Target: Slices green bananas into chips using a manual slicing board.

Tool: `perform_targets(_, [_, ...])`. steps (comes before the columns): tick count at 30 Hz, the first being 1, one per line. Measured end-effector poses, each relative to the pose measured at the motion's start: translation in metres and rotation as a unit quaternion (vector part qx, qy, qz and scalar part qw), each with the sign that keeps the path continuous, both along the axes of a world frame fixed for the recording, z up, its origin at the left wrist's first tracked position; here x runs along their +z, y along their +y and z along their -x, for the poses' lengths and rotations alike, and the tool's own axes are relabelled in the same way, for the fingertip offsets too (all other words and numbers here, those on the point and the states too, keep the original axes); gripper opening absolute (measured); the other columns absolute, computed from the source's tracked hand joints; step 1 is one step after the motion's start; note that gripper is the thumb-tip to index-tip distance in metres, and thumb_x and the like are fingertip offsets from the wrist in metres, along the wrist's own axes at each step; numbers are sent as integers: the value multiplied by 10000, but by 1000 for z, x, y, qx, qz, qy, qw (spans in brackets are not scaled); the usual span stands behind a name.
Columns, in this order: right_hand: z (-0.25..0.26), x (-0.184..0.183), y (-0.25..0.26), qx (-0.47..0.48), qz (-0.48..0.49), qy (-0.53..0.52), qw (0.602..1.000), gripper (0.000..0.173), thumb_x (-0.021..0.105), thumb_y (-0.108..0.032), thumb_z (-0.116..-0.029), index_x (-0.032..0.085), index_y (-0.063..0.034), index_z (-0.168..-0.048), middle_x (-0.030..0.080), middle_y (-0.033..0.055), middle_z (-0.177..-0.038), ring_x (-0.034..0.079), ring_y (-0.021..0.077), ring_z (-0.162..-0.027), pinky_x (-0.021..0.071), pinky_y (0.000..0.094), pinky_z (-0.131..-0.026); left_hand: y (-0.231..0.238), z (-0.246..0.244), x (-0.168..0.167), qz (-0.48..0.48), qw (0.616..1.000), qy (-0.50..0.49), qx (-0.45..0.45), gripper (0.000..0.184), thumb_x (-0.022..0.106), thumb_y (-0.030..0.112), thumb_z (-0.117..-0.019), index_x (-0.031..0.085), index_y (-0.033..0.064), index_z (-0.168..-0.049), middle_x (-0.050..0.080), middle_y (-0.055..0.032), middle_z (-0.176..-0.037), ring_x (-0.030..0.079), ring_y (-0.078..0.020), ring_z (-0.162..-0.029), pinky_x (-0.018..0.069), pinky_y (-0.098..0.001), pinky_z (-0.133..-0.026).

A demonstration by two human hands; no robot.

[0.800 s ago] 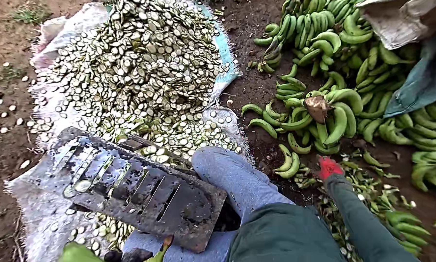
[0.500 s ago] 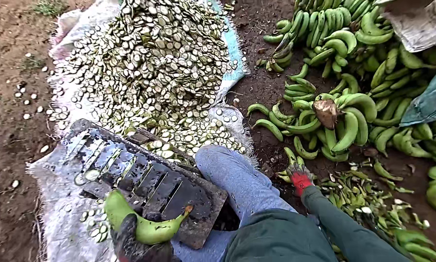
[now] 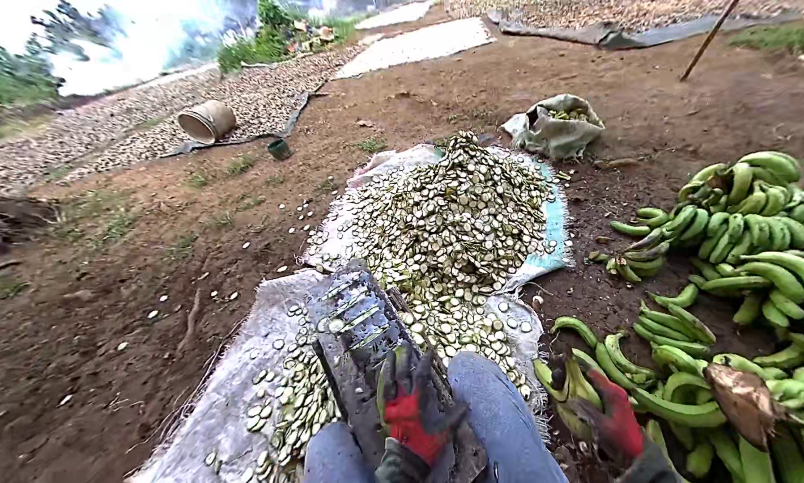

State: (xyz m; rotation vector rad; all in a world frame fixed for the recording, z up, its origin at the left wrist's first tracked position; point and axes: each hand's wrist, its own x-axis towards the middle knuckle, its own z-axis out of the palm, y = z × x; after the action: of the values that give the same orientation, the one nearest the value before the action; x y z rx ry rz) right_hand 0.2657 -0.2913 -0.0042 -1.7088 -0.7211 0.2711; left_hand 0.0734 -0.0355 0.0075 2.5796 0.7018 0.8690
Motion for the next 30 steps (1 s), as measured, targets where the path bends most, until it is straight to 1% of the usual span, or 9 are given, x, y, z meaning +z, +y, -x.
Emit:
perform_targets(5, [45,90,90,258,-212,112,936,490,704,-289,-917,661,54,-1265,745,146,-1130,735,206,-969,630,390,-854,-23,-10,66,182,917,252,-249,773,865,417,-748,612,24,-1363,676,-231,-1257,613,-419,-1216,424,-625,-1067])
perform_targets(7, [56,94,119,133,-188,-64,971,321,708,-191,-917,729,6,-1170,760,98,-1094,738,132,-946,639,309,-829,-17,4,61,226,920,254,-195,569,773,440,-853,673,53,-1258,737,-188,-1087,703,-361,-1050,521,-602,-955])
perform_targets(9, [70,84,137,69,-69,-140,985,522,804,-308,-833,695,-52,-1275,719,115,-1186,705,163,-1039,600,351,-916,-22,18,56,264,933,223,-97,548,737,444,-887,677,45,-1257,737,-200,-1073,707,-373,-1032,522,-613,-946])
perform_targets(14, [94,64,148,99,10,-124,987,478,794,-307,-848,707,-40,-1234,716,152,-1144,706,221,-1007,587,385,-909,-28,39,48,243,921,302,43,614,680,382,-952,537,87,-1471,628,-256,-1341,611,-447,-1228,466,-612,-1035])
perform_targets(19, [139,58,154,63,-176,-68,980,351,829,-225,-807,759,-86,-1121,723,42,-1101,668,88,-1018,577,249,-896,-14,68,42,347,935,18,-76,516,563,278,-995,556,-65,-1381,640,-209,-1309,611,-230,-1228,465,-391,-1083])
perform_targets(22, [139,52,169,31,-214,-23,976,356,833,-207,-780,775,-107,-1116,650,81,-1259,598,156,-1200,539,279,-996,-13,74,34,463,861,-80,-193,864,822,241,-800,393,-48,-1492,597,-136,-1382,594,-94,-1236,487,-288,-1076])
perform_targets(25, [134,57,169,72,-209,147,964,246,683,-101,-900,705,20,-1113,620,147,-1377,599,189,-1266,541,314,-1019,-18,80,21,436,884,-12,-169,1194,971,237,-586,307,-31,-1542,555,-165,-1445,554,-157,-1319,438,-328,-1141])
perform_targets(27, [134,59,170,131,-200,171,956,371,671,-79,-905,600,46,-1247,586,173,-1420,579,203,-1306,524,327,-1054,-24,79,9,429,891,-26,-145,1120,949,218,-618,336,-71,-1510,579,-188,-1400,574,-165,-1291,445,-318,-1131])
perform_targets(30, [127,54,176,238,-78,126,960,1023,868,-195,-719,327,6,-1564,526,147,-1497,593,147,-1270,541,299,-1028,-18,76,32,364,919,123,-86,916,880,271,-712,450,-24,-1464,629,-202,-1330,619,-280,-1229,473,-467,-1085])
